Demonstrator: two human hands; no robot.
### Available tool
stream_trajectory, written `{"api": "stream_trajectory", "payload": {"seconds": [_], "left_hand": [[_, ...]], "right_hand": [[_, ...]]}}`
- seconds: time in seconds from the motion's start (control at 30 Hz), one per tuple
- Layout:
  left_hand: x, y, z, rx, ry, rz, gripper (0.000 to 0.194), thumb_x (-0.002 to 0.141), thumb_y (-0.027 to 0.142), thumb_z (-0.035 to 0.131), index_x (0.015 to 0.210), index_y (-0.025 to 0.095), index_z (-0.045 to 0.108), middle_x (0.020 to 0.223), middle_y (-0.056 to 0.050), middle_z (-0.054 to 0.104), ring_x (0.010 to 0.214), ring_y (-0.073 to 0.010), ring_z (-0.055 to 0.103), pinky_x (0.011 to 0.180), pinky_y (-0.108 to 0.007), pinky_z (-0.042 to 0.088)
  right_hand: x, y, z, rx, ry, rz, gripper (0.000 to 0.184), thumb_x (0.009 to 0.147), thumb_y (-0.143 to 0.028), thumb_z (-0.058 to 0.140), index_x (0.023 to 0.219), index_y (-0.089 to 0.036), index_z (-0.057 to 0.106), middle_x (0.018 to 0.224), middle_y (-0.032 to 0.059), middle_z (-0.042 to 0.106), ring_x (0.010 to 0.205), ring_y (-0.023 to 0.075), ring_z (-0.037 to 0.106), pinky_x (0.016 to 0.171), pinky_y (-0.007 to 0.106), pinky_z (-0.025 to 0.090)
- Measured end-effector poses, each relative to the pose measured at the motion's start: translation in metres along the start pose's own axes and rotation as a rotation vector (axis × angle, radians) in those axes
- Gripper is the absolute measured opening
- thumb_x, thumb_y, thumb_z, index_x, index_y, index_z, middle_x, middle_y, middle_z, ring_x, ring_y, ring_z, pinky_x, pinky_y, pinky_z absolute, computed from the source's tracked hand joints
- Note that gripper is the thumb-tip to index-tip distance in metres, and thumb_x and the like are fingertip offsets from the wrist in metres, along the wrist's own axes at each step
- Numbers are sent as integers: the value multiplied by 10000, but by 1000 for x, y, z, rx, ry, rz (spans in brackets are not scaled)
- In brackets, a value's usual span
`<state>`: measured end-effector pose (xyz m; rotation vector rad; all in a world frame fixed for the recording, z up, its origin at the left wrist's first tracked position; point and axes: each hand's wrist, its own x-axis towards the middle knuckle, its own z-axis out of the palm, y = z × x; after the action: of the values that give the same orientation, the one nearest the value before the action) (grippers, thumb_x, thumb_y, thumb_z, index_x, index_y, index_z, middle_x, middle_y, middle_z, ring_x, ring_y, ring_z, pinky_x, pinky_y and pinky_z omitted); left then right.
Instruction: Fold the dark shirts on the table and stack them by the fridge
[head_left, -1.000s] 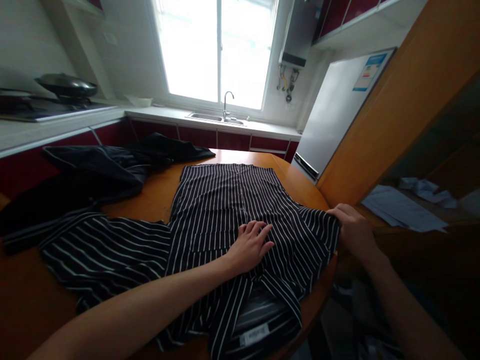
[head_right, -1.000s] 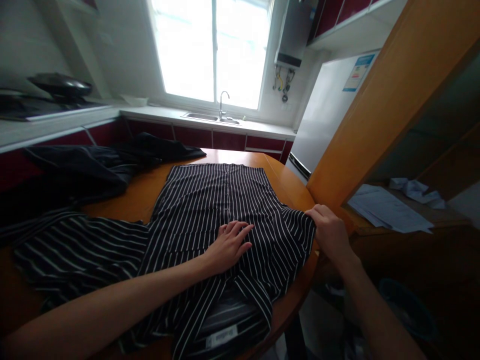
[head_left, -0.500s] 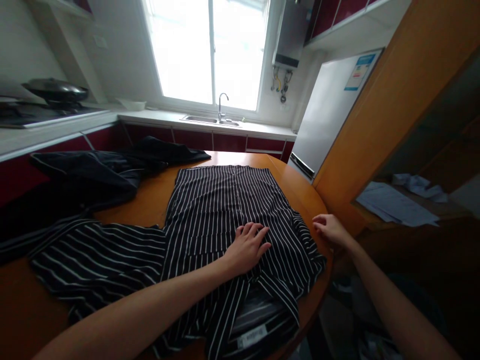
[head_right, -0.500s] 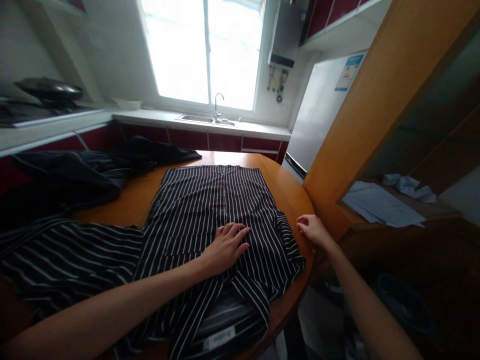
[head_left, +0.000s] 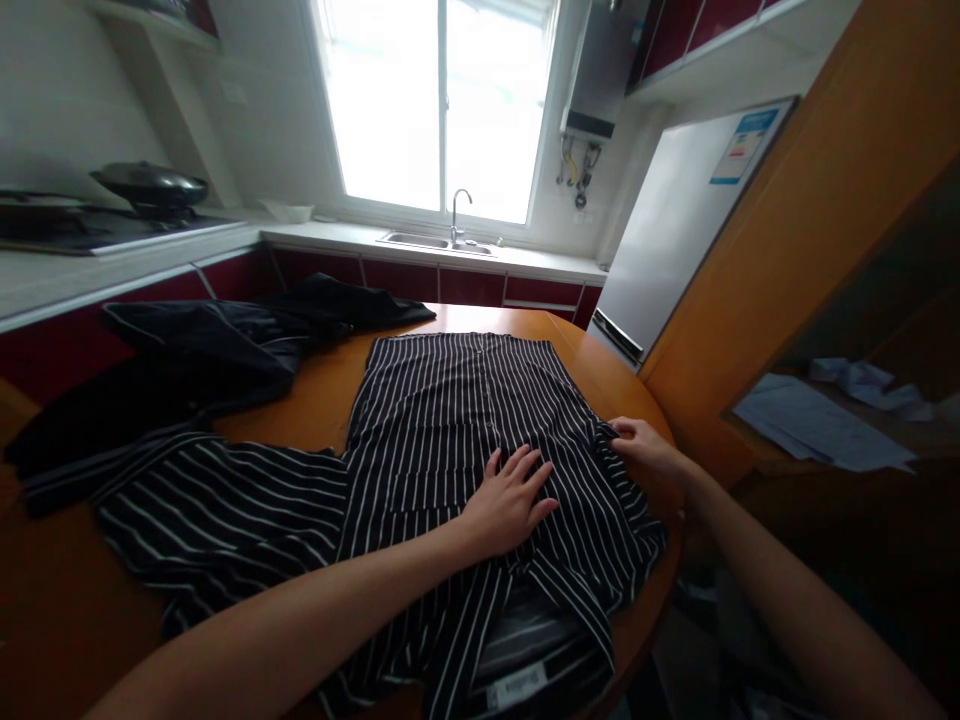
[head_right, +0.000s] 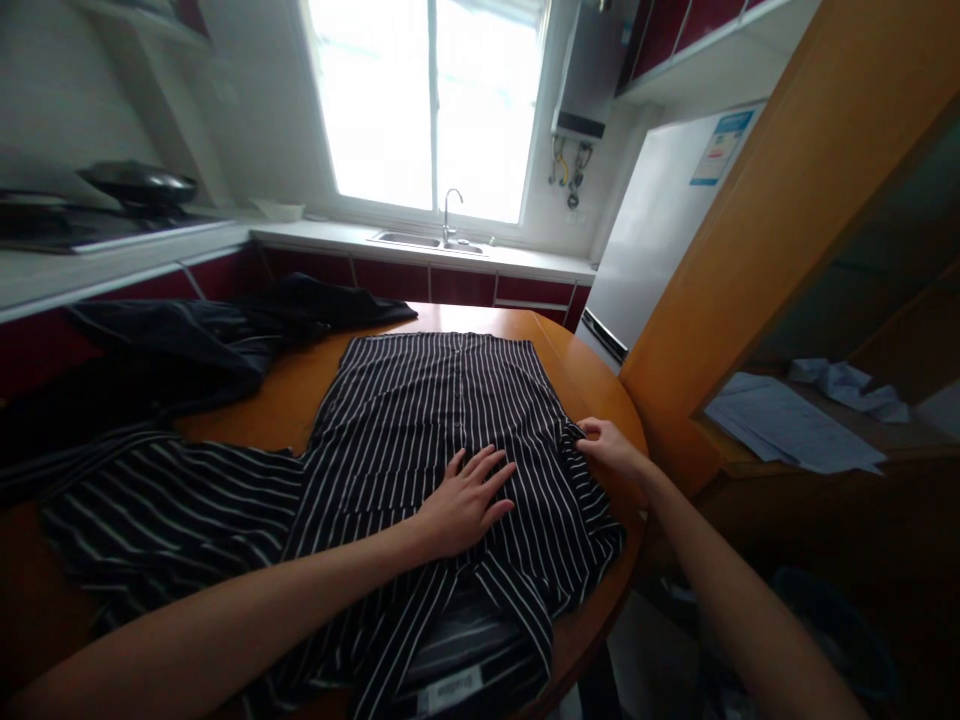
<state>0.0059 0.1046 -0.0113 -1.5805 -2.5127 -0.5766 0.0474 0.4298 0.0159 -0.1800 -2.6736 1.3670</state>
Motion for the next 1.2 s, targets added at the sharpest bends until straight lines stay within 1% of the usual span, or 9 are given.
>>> {"api": "stream_trajectory", "payload": {"seconds": [0.07, 0.17, 0.33, 0.4, 0.57, 0.73, 0.97, 1.13, 1.2], "left_hand": [[0, -2, 4, 13, -28, 5, 594, 1023, 603, 272, 1496, 270, 407, 1574, -100, 378, 1489, -327, 232, 1164, -626, 156], [1, -5, 7, 15, -49, -4, 620, 1015, 628, 245, 1497, 276, 414, 1586, -97, 363, 1500, -340, 206, 1165, -640, 149], [1, -5, 6, 9, -53, 5, 618, 1022, 618, 229, 1498, 271, 417, 1586, -102, 364, 1501, -332, 211, 1169, -646, 143], [0, -5, 5, 7, -52, 4, 614, 1023, 615, 231, 1499, 273, 417, 1584, -104, 367, 1500, -327, 220, 1170, -645, 146], [0, -3, 3, -5, -59, -2, 600, 1028, 603, 241, 1496, 273, 422, 1588, -104, 361, 1497, -326, 231, 1171, -648, 151], [1, -3, 3, -14, -58, -4, 579, 1030, 592, 266, 1488, 282, 439, 1585, -98, 366, 1494, -330, 239, 1169, -658, 150], [1, -4, 4, -10, -55, -2, 584, 1032, 592, 248, 1490, 280, 433, 1584, -94, 369, 1494, -324, 238, 1174, -646, 150], [1, -5, 6, -1, -46, -5, 575, 1031, 591, 258, 1481, 287, 447, 1576, -91, 384, 1488, -325, 252, 1171, -639, 160], [1, -5, 6, -2, -44, 0, 573, 1031, 591, 258, 1480, 290, 447, 1576, -88, 384, 1486, -324, 254, 1172, -635, 161]], "right_hand": [[2, -3, -13, 163, -9, 4, 136, 677, -280, 663, 754, -185, 604, 779, -14, 623, 785, 159, 579, 763, 281, 452], [5, -5, -29, 349, 22, 96, 259, 651, -347, 708, 673, -208, 492, 635, -54, 512, 611, 123, 493, 606, 253, 398], [9, -12, -38, 448, 51, 144, 403, 640, -427, 758, 689, -226, 412, 601, -74, 464, 550, 109, 454, 546, 242, 356], [11, -18, -42, 373, 4, 129, 387, 654, -453, 766, 727, -216, 468, 639, -61, 521, 579, 116, 494, 569, 248, 378], [16, -30, -67, -78, -312, 190, 419, 634, -509, 787, 828, -156, 673, 798, 34, 690, 744, 187, 610, 682, 290, 449], [20, -33, -99, -364, -565, 295, 246, 553, -353, 782, 704, -164, 738, 698, 20, 698, 691, 201, 607, 629, 282, 441], [28, -49, -119, -564, -576, 316, 143, 521, -273, 711, 597, -156, 743, 591, 4, 662, 601, 180, 567, 562, 271, 382], [26, -44, -120, -658, -674, 374, 109, 453, -245, 755, 531, -176, 722, 510, -17, 606, 550, 168, 540, 550, 278, 382], [21, -43, -122, -681, -537, 302, 166, 412, -264, 798, 442, -185, 655, 479, -20, 569, 530, 164, 531, 551, 284, 394]]}}
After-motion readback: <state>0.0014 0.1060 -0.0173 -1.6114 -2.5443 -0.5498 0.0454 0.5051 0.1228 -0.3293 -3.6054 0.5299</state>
